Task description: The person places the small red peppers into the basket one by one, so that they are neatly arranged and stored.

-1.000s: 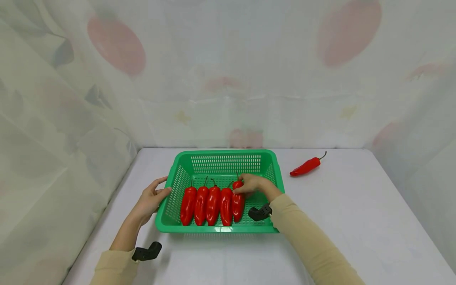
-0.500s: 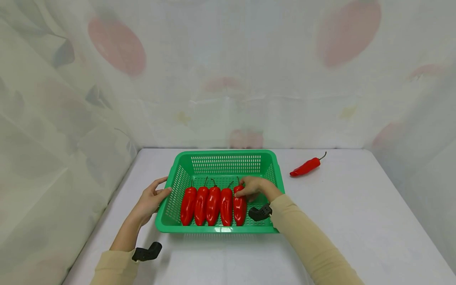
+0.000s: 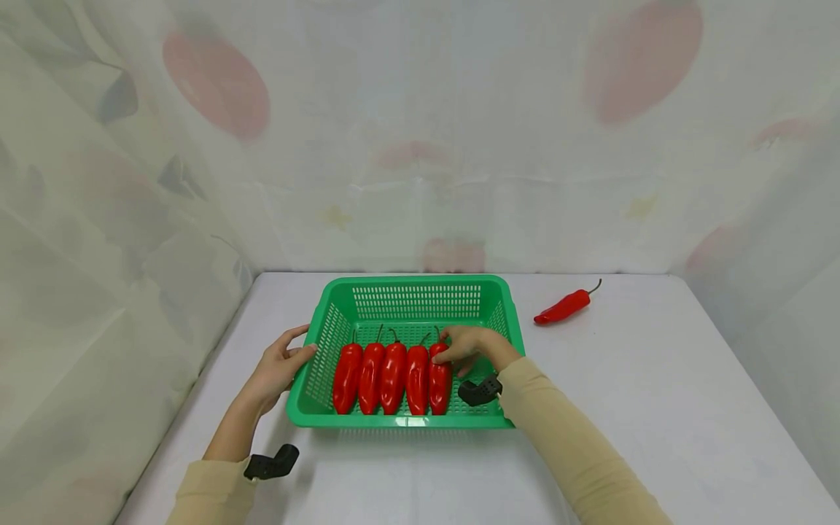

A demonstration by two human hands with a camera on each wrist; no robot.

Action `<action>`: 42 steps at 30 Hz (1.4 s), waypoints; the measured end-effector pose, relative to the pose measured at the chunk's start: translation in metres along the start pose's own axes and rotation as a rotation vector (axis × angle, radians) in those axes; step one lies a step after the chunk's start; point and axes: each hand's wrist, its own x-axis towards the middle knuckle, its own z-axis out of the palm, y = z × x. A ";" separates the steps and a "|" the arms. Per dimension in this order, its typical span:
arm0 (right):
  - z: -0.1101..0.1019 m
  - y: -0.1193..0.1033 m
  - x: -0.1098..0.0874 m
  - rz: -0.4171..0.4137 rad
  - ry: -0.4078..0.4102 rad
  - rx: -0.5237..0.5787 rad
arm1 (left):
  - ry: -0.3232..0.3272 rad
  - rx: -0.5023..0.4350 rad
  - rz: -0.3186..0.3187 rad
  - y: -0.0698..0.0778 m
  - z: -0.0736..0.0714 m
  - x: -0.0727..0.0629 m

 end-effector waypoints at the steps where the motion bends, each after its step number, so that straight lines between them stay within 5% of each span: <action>1: 0.000 0.000 -0.001 0.001 -0.005 0.010 | -0.003 0.003 0.003 0.000 0.000 0.000; 9: -0.003 -0.002 -0.003 0.000 -0.027 0.031 | 0.002 0.000 0.006 0.001 0.000 -0.001; 23: -0.009 -0.005 -0.010 -0.008 0.078 0.012 | -0.006 -0.012 -0.010 -0.001 -0.001 0.000; 33: -0.025 -0.008 -0.016 -0.159 0.239 -0.154 | 0.004 -0.011 -0.013 0.000 0.000 0.001; 42: -0.038 -0.014 -0.027 -0.284 0.405 -0.183 | 0.010 -0.005 -0.015 -0.001 0.001 0.002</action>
